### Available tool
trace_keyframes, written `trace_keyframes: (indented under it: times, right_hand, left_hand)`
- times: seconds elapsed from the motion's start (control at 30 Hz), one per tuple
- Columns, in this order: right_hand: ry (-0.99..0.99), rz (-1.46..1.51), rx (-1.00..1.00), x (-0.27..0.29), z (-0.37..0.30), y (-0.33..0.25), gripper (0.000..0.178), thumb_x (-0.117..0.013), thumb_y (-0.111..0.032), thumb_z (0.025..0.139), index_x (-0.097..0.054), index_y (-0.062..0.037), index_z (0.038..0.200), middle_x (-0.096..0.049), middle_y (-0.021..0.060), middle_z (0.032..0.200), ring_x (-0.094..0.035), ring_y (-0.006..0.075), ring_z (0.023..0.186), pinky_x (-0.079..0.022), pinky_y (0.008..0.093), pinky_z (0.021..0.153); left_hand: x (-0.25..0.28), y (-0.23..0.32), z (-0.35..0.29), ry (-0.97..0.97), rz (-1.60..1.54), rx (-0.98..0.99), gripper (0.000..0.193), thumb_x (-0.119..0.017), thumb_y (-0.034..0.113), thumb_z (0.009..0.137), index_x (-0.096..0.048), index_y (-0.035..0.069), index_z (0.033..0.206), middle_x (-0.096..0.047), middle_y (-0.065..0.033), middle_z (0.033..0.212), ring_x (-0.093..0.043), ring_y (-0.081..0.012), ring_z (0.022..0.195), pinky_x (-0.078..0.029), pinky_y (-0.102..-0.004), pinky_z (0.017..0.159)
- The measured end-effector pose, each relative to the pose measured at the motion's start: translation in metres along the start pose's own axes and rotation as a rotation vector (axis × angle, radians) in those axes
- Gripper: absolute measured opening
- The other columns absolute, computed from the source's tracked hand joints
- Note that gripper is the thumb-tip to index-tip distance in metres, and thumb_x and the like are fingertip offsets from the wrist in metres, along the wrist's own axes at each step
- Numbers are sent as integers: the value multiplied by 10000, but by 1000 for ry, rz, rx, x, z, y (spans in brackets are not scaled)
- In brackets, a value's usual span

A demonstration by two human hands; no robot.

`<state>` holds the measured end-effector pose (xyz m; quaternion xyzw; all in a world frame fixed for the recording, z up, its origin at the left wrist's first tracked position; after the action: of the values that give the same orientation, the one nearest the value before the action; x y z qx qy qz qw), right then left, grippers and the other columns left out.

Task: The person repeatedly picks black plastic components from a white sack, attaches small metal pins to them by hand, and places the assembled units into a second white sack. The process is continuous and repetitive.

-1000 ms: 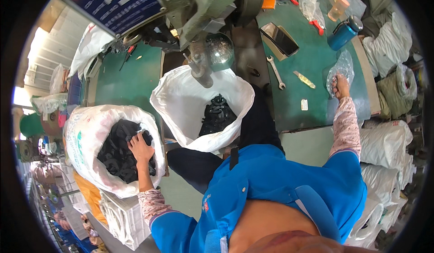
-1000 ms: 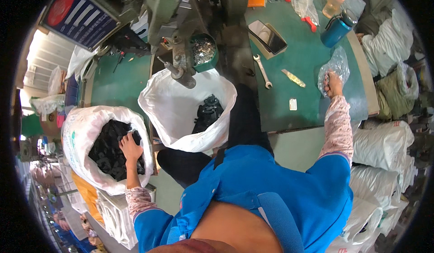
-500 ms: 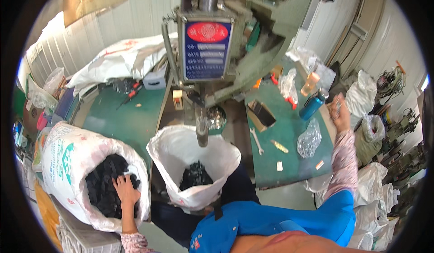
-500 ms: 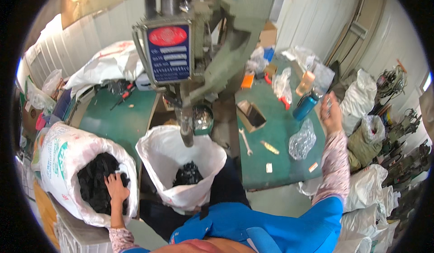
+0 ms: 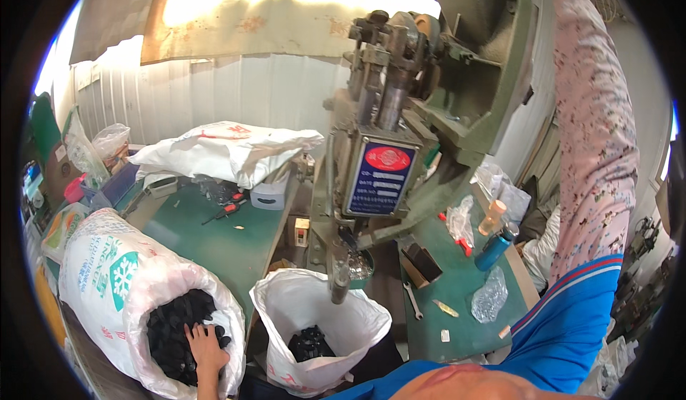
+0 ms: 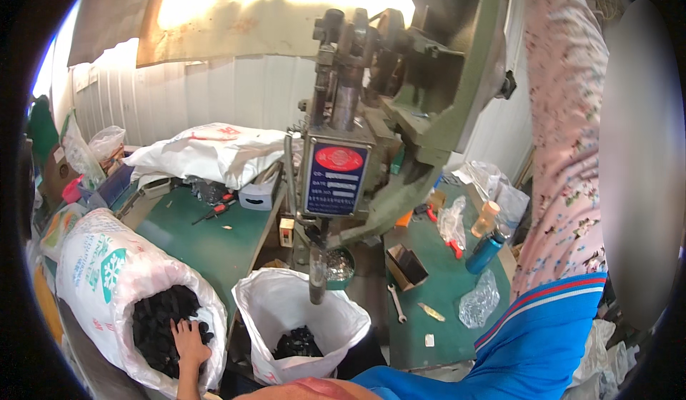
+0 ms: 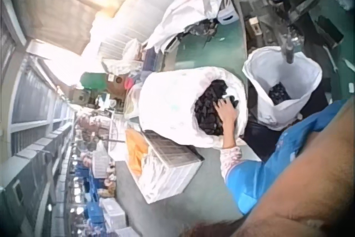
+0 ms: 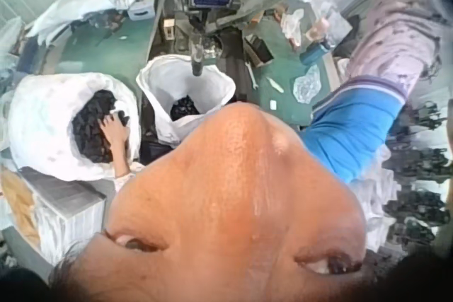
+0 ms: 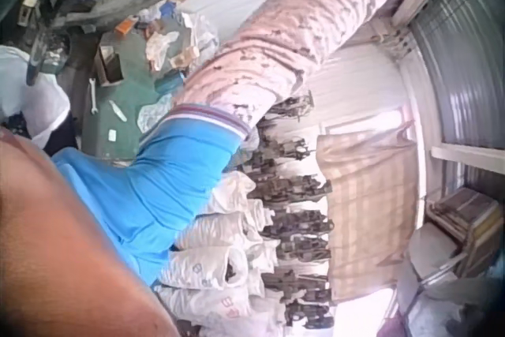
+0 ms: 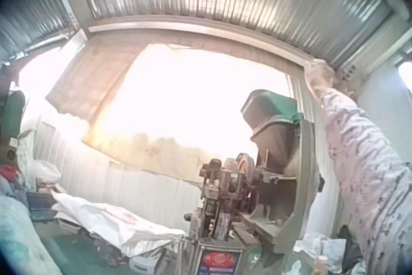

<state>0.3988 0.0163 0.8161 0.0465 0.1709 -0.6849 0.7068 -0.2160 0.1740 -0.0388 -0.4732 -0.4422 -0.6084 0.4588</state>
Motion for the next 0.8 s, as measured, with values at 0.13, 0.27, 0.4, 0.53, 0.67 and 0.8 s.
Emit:
trace_keyframes:
  times: [0.13, 0.27, 0.4, 0.53, 0.67, 0.8]
  right_hand:
    - [-229, -198, 52, -84, -53, -22, 336, -631, -349, 879, -595, -24, 953, -609, 36, 828, -588, 131, 658, -470, 253, 530]
    - [-499, -276, 213, -132, -161, -23, 330, -635, -346, 873, -599, -26, 949, -609, 40, 847, -590, 138, 675, -475, 262, 542]
    - [-754, -178, 328, -118, -321, -10, 325, -640, -342, 867, -603, -28, 945, -608, 44, 866, -592, 144, 691, -481, 270, 553]
    - [-997, -57, 329, -40, -461, 10, 320, -644, -338, 861, -607, -30, 941, -607, 48, 885, -594, 151, 708, -486, 278, 565]
    - [-1278, 47, 250, 59, -594, 21, 315, -648, -334, 855, -611, -32, 937, -606, 53, 904, -596, 158, 724, -491, 286, 576]
    - [-1562, 64, 108, 167, -694, 38, 310, -653, -331, 849, -615, -35, 933, -606, 57, 923, -598, 164, 741, -497, 295, 588]
  left_hand:
    - [6, -6, -13, 16, 9, 20, 545, -667, 164, 531, -546, 11, 1039, -534, -249, 1144, -420, -377, 1220, -66, -521, 1150]
    - [10, 4, -5, 48, 23, -7, 579, -656, 139, 557, -522, 11, 1106, -514, -247, 1202, -410, -360, 1246, -88, -513, 1154]
    - [10, 2, -9, 70, 26, -35, 588, -624, 86, 590, -486, 5, 1156, -510, -246, 1193, -426, -369, 1220, -133, -524, 1137]
    - [12, 7, -6, 42, 25, -41, 580, -624, 62, 587, -487, 15, 1148, -511, -210, 1193, -417, -355, 1228, -150, -524, 1130]
    - [12, 1, -9, 43, 42, -32, 608, -657, 66, 583, -487, 28, 1165, -504, -191, 1205, -401, -335, 1247, -152, -519, 1131]
    - [10, 1, -9, 43, 45, -41, 598, -643, 76, 600, -489, 32, 1175, -513, -193, 1189, -409, -341, 1244, -165, -520, 1123]
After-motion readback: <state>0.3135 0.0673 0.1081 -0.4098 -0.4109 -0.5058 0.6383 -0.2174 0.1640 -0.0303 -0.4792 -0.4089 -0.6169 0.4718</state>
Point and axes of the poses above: each hand's wrist, its own z-axis towards the middle knuckle, its own x-axis out of the back of the hand, y = z × x, the point moved 8 cm from there along z, towards the middle knuckle
